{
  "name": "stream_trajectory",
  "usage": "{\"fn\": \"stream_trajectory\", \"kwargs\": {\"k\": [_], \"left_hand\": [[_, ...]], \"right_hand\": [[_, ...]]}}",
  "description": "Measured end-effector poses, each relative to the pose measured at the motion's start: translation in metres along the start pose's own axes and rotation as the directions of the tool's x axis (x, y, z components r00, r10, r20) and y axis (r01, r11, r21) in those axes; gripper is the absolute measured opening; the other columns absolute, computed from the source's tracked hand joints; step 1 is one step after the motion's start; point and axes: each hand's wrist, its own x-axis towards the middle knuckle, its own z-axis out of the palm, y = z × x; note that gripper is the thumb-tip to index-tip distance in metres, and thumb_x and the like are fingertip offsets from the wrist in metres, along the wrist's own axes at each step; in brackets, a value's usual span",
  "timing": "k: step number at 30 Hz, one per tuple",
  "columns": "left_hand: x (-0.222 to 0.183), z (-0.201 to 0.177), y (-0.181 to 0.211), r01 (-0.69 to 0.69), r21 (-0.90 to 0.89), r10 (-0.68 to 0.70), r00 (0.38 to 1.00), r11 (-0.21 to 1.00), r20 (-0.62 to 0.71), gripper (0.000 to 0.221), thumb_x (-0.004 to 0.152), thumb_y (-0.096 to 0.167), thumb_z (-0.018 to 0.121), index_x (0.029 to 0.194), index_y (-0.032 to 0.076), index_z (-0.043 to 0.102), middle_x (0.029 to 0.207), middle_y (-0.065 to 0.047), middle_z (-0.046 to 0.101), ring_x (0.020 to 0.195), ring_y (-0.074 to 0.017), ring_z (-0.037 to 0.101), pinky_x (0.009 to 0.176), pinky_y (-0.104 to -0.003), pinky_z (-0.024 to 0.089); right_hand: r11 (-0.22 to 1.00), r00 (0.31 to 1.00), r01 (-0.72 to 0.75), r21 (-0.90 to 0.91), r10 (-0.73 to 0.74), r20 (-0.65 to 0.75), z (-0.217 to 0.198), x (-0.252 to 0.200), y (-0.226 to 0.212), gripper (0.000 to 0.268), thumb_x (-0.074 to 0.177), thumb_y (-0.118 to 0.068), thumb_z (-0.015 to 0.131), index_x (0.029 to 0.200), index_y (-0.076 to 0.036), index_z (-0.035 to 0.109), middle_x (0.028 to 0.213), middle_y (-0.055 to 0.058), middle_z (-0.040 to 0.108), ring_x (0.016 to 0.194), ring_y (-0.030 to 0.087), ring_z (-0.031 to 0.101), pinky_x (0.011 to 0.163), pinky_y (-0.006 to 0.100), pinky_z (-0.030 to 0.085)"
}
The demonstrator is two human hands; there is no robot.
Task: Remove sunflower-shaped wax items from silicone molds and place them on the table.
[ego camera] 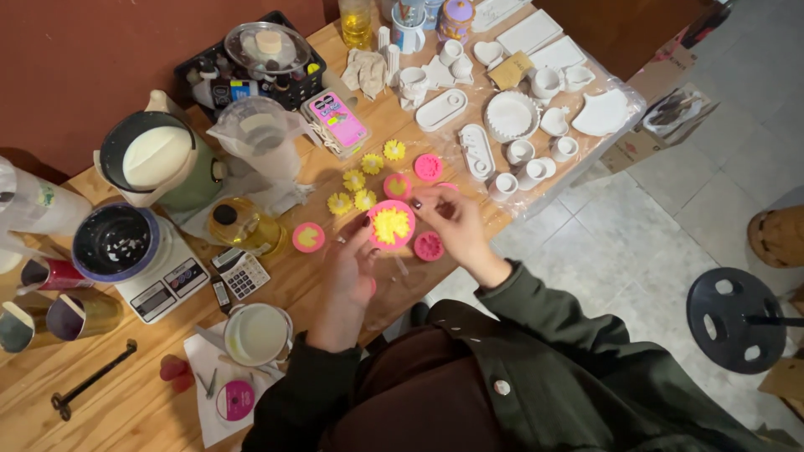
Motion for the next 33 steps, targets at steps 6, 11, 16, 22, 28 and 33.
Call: {"fn": "stream_trajectory", "kwargs": {"k": [6,11,16,22,28,33], "left_hand": [[-0.019,0.03,0.008,-0.209,0.171,0.231,0.965,0.963,-0.12,0.033,0.09,0.004,0.075,0.121,0.003,0.067,0.113,-0.005,0.074,0.098,-0.0091,0.068,0.077,-0.024,0.05],[-0.023,0.028,-0.001,-0.283,0.149,0.288,0.958,0.947,-0.006,0.029,0.09,-0.003,0.072,0.118,-0.002,0.067,0.113,-0.012,0.075,0.102,-0.0158,0.071,0.093,-0.03,0.057],[-0.018,0.016,-0.001,-0.256,0.131,0.255,0.967,0.958,0.028,0.026,0.092,-0.003,0.071,0.118,-0.003,0.066,0.113,-0.015,0.075,0.103,-0.0165,0.071,0.092,-0.03,0.056],[-0.015,0.005,0.0,-0.154,0.136,0.155,0.988,0.979,0.005,0.031,0.091,-0.002,0.071,0.121,-0.003,0.064,0.112,-0.014,0.075,0.1,-0.0159,0.071,0.089,-0.029,0.056],[-0.015,0.01,-0.008,-0.19,0.254,0.227,0.966,0.948,-0.125,0.037,0.088,-0.003,0.075,0.121,0.0,0.06,0.108,-0.016,0.075,0.097,-0.0153,0.072,0.087,-0.027,0.058],[-0.006,-0.005,-0.015,-0.193,0.257,0.23,0.965,0.947,-0.123,0.038,0.086,-0.005,0.076,0.121,0.0,0.06,0.108,-0.013,0.073,0.094,-0.0147,0.069,0.08,-0.027,0.055]], "right_hand": [[0.902,0.945,0.323,-0.285,-0.324,0.044,0.036,-0.032,-0.09,0.051,0.084,-0.007,0.083,0.129,0.004,0.063,0.126,0.011,0.066,0.108,0.02,0.071,0.091,0.033,0.061],[0.969,0.986,0.169,-0.183,-0.168,0.02,0.039,-0.028,-0.069,0.058,0.08,-0.005,0.085,0.133,0.002,0.063,0.12,0.011,0.067,0.108,0.017,0.072,0.09,0.031,0.063],[0.994,1.0,0.001,-0.108,0.001,0.027,0.033,-0.023,-0.041,0.056,0.08,-0.001,0.087,0.131,0.002,0.066,0.111,0.01,0.076,0.099,0.014,0.073,0.086,0.03,0.063],[0.975,0.995,-0.003,0.224,-0.019,0.096,0.031,-0.019,-0.005,0.047,0.087,0.005,0.08,0.131,0.007,0.063,0.12,0.014,0.075,0.107,0.015,0.071,0.092,0.03,0.06],[0.99,0.998,-0.009,0.138,0.001,0.058,0.037,-0.02,0.0,0.05,0.086,0.003,0.082,0.132,0.006,0.064,0.117,0.012,0.075,0.106,0.014,0.069,0.094,0.03,0.059],[0.996,0.999,-0.044,0.073,0.042,0.028,0.04,-0.019,-0.01,0.06,0.082,0.001,0.083,0.136,0.003,0.058,0.122,0.01,0.071,0.108,0.014,0.07,0.094,0.031,0.061]]}}
